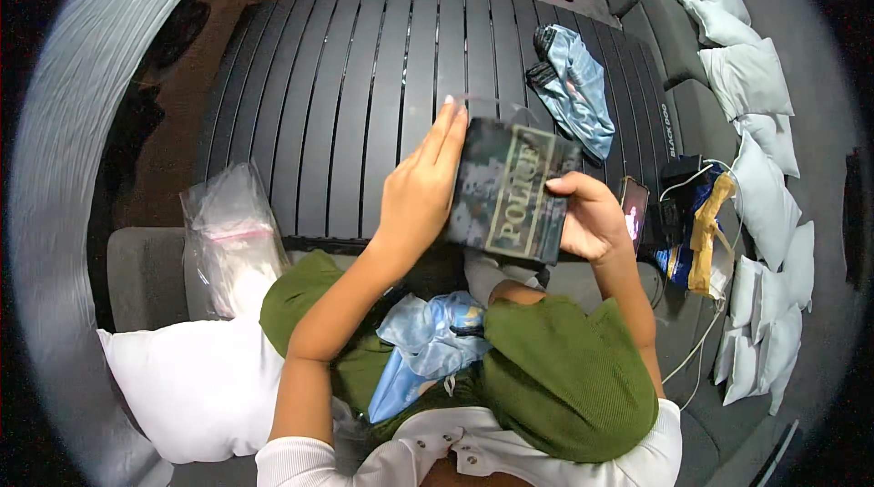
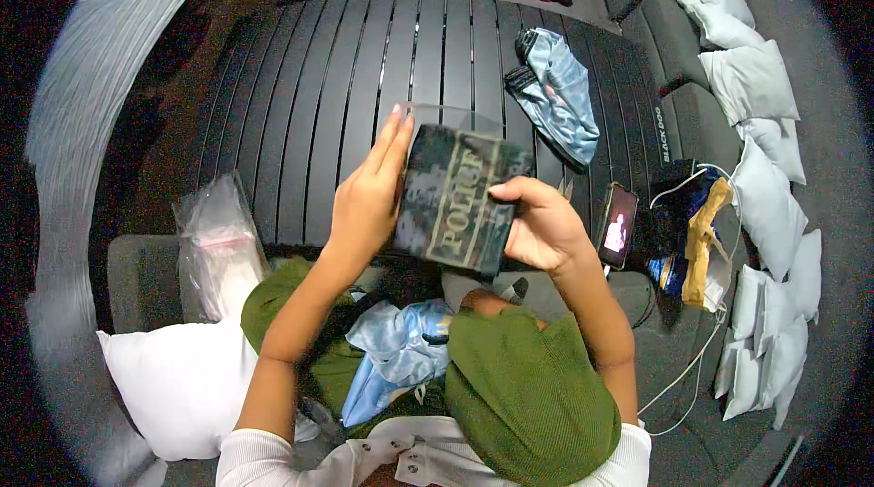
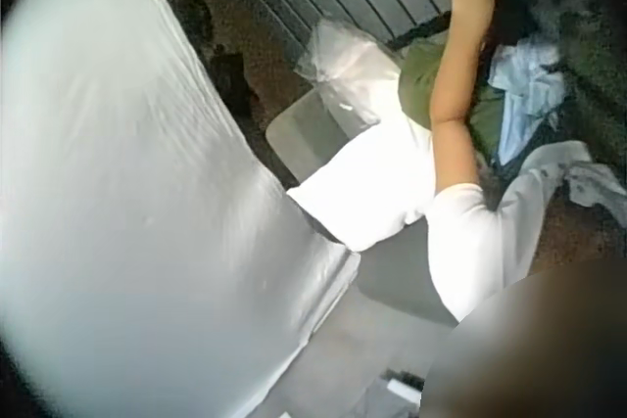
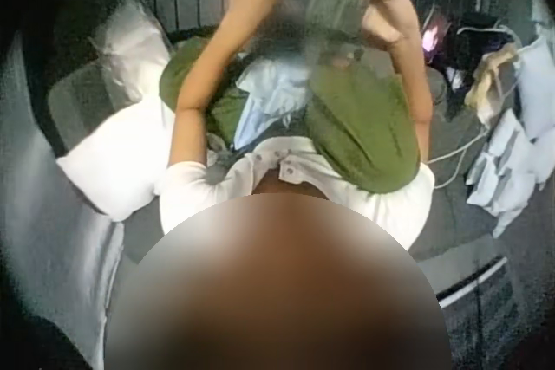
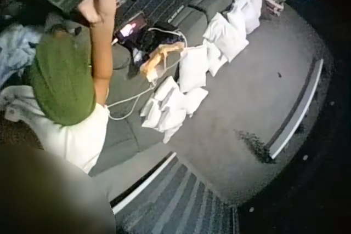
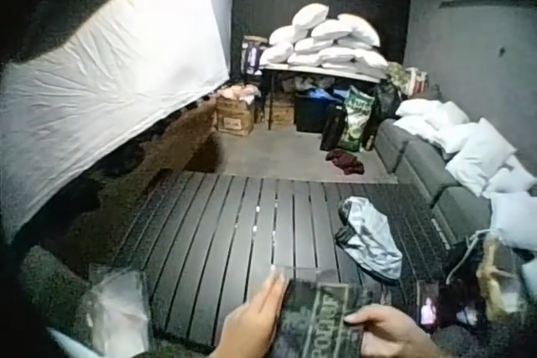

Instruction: Packing various fabric pouches and patches into bags and trimming loose threads.

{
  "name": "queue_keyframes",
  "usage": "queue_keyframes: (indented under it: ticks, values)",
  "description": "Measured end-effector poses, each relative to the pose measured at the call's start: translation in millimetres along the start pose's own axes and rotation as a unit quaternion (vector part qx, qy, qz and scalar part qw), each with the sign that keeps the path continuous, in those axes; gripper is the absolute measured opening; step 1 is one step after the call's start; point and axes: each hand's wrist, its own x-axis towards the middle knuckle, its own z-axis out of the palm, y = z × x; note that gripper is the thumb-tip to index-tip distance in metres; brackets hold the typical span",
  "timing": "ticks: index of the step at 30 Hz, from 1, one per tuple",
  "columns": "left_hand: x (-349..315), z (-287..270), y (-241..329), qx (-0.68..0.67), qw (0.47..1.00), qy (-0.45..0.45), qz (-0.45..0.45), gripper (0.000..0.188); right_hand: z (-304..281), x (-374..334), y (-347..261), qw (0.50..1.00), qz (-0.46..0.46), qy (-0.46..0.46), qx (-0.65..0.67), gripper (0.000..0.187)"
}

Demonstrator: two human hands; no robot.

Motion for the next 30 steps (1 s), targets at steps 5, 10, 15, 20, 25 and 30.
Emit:
queue_keyframes:
  ticks: [5,10,15,20,25,30]
  values:
    - [2.0,21.8,-9.3,0.02,0.989,0.05,0.135,0.049,-15.2,3.4,5.4,0.987,-0.119,0.008,0.103,0.041]
    - [-9.8,54.5,-13.6,-0.003,0.986,0.03,0.166,0.051,-36.4,7.0,18.7,0.978,-0.135,0.014,0.161,0.041]
    - [-22.7,76.9,-7.9,-0.126,0.982,0.008,0.138,0.064,-63.6,3.2,19.7,0.983,-0.128,0.006,0.134,0.041]
    - [-29.4,82.5,3.2,-0.197,0.967,-0.07,0.148,0.074,-81.1,-12.3,12.9,0.986,-0.128,0.066,0.079,0.041]
    - [-31.5,80.2,8.5,-0.359,0.922,-0.121,0.08,0.074,-68.2,-33.0,11.2,0.994,-0.078,0.073,0.014,0.04]
    - [-30.8,63.4,24.5,-0.243,0.945,-0.152,0.158,0.067,-50.7,-34.2,8.9,0.989,-0.125,0.056,0.062,0.038]
